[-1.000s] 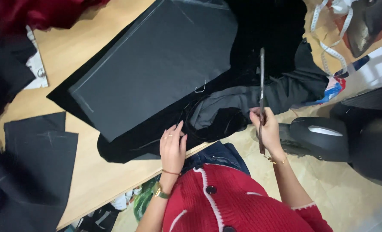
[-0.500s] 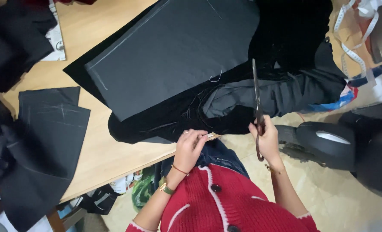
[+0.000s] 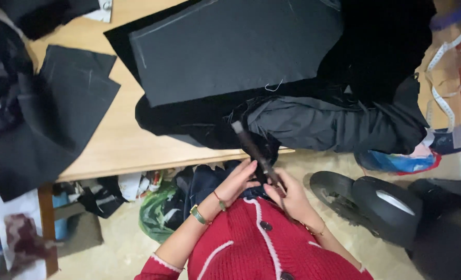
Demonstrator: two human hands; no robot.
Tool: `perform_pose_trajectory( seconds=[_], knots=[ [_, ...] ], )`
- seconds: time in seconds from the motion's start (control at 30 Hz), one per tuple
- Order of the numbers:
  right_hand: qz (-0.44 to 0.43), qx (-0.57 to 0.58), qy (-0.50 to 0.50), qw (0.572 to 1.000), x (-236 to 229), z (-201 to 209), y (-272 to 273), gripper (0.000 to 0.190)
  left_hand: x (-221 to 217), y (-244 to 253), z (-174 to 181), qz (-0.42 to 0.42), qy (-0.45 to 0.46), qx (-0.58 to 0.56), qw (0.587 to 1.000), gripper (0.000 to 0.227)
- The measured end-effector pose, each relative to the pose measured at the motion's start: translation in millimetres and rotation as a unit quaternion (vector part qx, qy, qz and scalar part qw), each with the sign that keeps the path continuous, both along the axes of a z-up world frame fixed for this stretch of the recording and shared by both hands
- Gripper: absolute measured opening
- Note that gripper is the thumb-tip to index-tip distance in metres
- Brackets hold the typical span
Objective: The person aligns a paper pattern on a large piece of black fabric laid out on a table. They then use a pair of shears to cut the fabric along the pattern's edges, separating the shaped piece from the rest of the material.
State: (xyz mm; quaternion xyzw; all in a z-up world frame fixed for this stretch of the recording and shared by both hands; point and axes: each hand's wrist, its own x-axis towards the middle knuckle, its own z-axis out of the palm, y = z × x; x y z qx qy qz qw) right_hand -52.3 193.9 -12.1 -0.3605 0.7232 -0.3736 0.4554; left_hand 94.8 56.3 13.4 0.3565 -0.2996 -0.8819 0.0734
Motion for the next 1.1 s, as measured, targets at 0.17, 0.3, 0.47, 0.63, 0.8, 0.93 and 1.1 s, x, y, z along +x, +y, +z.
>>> perform_pose_trajectory(
  seconds=[0.17, 0.3, 0.47, 0.63, 0.8, 0.93, 1.1],
  knots=[
    [0.179, -0.065, 0.035, 0.981, 4, 53, -13, 0.026, 15, 44, -133, 0.210, -0.068, 0.012, 0.975, 0.057],
    [0.225, -0.122, 0.041, 0.966, 5, 54, -4, 0.023, 42, 48, -121, 0.399, -0.089, 0.065, 0.910, 0.061],
    [0.193, -0.113, 0.052, 0.973, -4, 39, 15, 0.017, 70, 34, -77, 0.506, -0.047, 0.050, 0.860, 0.045],
    [0.127, -0.133, 0.074, 0.980, -23, -6, 32, 0.014, 96, 28, -41, 0.563, 0.034, 0.042, 0.824, 0.019],
    [0.035, -0.071, 0.025, 0.997, -38, -8, 40, 0.013, 116, 30, -29, 0.525, -0.043, -0.166, 0.833, 0.028],
    [0.021, -0.066, 0.011, 0.998, -44, -21, 47, 0.016, 128, 31, -66, 0.500, -0.107, -0.241, 0.825, 0.023],
    [0.027, -0.069, -0.005, 0.997, -39, -29, 47, 0.020, 102, 41, -11, 0.337, -0.276, -0.556, 0.708, 0.021]
  ],
)
